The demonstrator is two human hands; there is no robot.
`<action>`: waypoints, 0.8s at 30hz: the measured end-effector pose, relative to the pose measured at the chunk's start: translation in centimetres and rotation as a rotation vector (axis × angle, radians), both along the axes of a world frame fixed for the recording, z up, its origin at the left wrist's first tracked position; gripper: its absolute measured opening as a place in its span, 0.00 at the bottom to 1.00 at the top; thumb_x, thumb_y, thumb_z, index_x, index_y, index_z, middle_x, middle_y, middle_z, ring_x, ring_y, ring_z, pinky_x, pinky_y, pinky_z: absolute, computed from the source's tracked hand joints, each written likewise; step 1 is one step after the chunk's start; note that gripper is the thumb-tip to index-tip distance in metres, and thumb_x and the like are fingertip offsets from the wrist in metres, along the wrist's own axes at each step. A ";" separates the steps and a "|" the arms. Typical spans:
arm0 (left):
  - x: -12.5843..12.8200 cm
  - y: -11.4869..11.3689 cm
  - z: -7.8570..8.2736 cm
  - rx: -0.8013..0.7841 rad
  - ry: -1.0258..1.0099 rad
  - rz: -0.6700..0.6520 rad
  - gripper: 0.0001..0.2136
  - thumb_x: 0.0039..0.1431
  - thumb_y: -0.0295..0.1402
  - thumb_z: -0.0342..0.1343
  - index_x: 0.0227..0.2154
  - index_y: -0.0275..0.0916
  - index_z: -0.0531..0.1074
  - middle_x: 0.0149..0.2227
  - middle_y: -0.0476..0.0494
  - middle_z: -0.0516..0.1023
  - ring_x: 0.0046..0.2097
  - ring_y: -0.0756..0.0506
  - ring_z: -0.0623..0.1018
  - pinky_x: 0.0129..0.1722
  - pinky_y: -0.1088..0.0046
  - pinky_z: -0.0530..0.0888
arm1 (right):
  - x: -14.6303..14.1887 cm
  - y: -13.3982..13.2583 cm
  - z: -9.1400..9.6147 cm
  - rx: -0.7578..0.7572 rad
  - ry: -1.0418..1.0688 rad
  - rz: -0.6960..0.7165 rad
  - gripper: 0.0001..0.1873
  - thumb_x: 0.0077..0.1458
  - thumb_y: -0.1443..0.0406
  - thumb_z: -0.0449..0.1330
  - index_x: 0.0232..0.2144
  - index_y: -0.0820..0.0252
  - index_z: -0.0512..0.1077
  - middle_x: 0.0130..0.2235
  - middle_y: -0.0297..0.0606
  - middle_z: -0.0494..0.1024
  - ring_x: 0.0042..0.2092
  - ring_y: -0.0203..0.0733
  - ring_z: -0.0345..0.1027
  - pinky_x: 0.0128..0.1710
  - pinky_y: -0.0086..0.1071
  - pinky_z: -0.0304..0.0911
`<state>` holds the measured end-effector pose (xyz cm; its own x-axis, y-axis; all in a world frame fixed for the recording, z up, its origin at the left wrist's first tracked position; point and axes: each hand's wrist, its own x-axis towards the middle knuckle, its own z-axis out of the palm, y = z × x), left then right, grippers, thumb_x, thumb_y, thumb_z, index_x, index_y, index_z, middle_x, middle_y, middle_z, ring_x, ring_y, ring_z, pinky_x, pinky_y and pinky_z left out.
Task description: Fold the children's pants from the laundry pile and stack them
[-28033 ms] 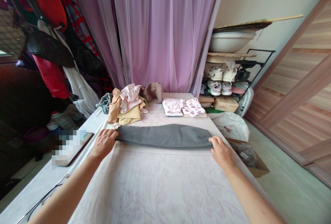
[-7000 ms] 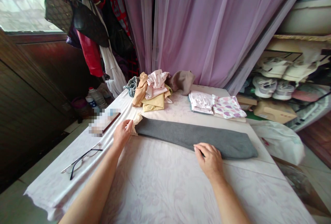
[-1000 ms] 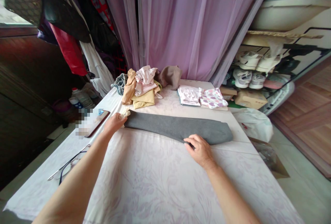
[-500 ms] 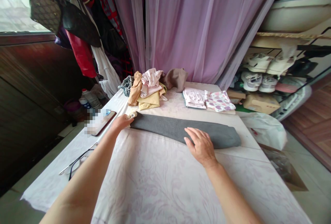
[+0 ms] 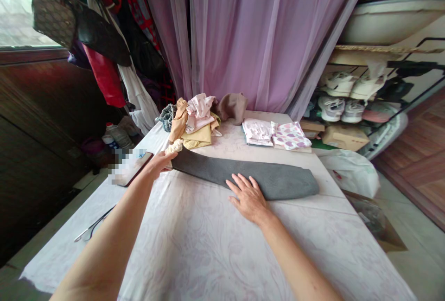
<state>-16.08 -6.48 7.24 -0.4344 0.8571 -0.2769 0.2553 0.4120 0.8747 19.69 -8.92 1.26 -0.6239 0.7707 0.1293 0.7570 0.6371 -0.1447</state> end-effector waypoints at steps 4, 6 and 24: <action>1.3 0.0 1.4 0.034 -0.160 -0.039 0.25 0.44 0.48 0.64 0.44 0.44 0.70 0.37 0.46 0.79 0.37 0.45 0.79 0.34 0.71 0.75 | -0.2 -0.2 0.0 0.021 0.021 -0.014 0.25 0.65 0.54 0.49 0.62 0.49 0.63 0.66 0.43 0.60 0.67 0.50 0.51 0.64 0.53 0.43; 1.5 -0.1 1.5 0.036 -0.176 -0.050 0.25 0.47 0.48 0.63 0.46 0.44 0.70 0.42 0.44 0.79 0.41 0.44 0.79 0.35 0.70 0.76 | -0.2 -0.6 -0.1 0.084 0.071 -0.054 0.24 0.65 0.55 0.49 0.61 0.51 0.64 0.65 0.43 0.62 0.66 0.49 0.52 0.64 0.52 0.43; 10.8 -2.6 -3.0 0.415 0.972 -0.723 0.14 0.58 0.38 0.56 0.46 0.46 0.76 0.56 0.43 0.75 0.59 0.37 0.71 0.61 0.51 0.63 | 12.1 0.6 -2.2 0.300 0.188 -0.344 0.27 0.47 0.74 0.49 0.44 0.49 0.77 0.55 0.35 0.76 0.59 0.45 0.64 0.59 0.46 0.56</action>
